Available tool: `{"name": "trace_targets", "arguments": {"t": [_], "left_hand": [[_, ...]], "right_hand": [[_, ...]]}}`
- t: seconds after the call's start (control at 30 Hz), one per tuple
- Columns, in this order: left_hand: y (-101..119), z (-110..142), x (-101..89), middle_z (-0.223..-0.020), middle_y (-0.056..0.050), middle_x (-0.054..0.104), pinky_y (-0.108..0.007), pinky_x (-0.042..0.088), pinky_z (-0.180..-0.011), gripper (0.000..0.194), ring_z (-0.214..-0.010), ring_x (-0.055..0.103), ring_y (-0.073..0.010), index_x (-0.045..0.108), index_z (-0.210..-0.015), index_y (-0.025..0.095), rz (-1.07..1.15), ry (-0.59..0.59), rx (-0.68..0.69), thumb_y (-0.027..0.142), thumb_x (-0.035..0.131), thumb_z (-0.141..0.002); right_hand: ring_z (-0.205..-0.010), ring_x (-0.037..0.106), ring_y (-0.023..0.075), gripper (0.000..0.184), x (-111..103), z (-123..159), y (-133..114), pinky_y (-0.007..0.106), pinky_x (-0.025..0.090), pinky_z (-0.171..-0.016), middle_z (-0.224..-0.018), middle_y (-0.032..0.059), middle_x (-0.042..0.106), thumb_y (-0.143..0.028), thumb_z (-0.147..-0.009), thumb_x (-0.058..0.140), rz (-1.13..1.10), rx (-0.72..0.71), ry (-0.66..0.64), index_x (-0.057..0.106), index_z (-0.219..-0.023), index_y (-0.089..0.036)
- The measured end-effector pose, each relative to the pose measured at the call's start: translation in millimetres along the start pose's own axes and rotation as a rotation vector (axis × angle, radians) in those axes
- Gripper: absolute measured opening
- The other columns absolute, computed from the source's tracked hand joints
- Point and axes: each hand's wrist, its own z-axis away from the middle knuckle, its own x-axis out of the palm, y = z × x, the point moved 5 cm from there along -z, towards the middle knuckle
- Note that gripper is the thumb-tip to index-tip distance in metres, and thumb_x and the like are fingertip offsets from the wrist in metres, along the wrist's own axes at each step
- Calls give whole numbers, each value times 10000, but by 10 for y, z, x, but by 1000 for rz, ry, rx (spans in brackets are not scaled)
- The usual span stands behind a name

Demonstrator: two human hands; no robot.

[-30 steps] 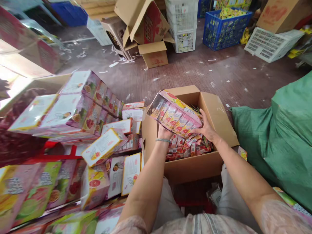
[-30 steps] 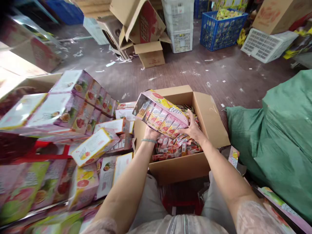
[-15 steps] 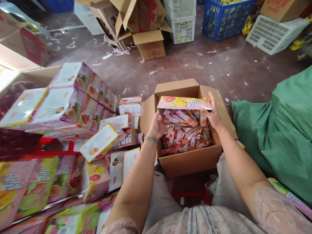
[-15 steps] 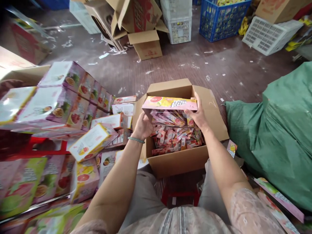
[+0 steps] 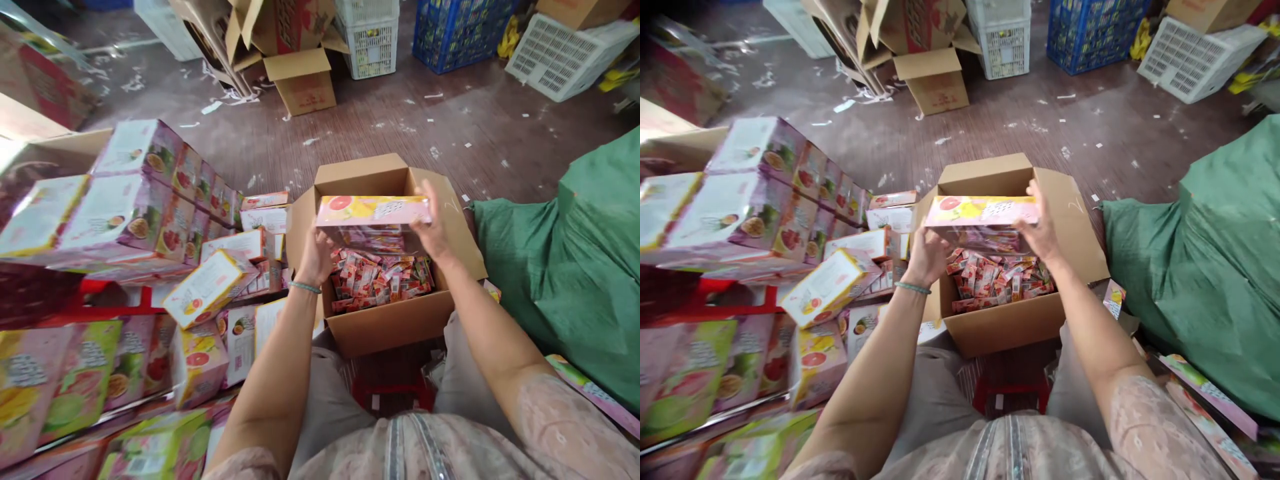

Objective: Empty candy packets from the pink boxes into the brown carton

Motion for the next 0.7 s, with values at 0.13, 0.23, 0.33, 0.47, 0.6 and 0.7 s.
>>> {"name": "trace_targets", "arguments": {"t": [0.13,0.23,0.33,0.47,0.6,0.7], "left_hand": [[136,30,35,-1104,-78,778,-396,544,-822,661,-1052,706,-304,695,-1261,301,8,23,116,805,583,-849],[284,57,-4,-1229,-65,768,-405,543,-883,617,-1180,672,-306,718,-1275,326,67,64,258,778,602,-871],[317,61,-8,-1290,-55,761,-396,550,-909,569,-1180,668,-277,756,-1257,324,125,33,257,735,619,-888],[321,66,-38,-1191,-52,784,-368,566,-872,507,-1061,697,-240,787,-1202,317,180,55,257,696,636,-900],[373,116,5,-1048,-50,779,-358,574,-851,515,-988,716,-225,761,-1280,310,189,32,258,651,601,-928],[403,148,55,-977,-49,765,-353,572,-839,550,-972,729,-223,711,-1362,299,195,20,208,627,572,-943]], "right_hand": [[-1555,405,389,1161,-89,15,109,660,413,-1243,-1727,131,324,-1020,-799,445,-47,29,30,188,-1717,-356],[-1524,444,388,1206,-112,39,191,642,412,-1249,-1696,150,367,-988,-783,551,-45,30,-11,156,-1723,-343],[-1484,492,376,1174,-178,52,253,626,419,-1247,-1675,145,403,-983,-808,523,-46,75,30,142,-1720,-351],[-1428,550,345,1147,-177,92,276,605,414,-1259,-1618,142,485,-897,-799,674,-87,159,11,226,-1696,-341],[-1347,611,335,1064,-233,128,363,612,457,-1219,-1465,122,627,-858,-789,717,-195,241,116,370,-1635,-315],[-1300,651,332,1013,-311,172,493,604,512,-1161,-1419,129,659,-862,-812,674,-269,331,240,426,-1598,-273]]}}
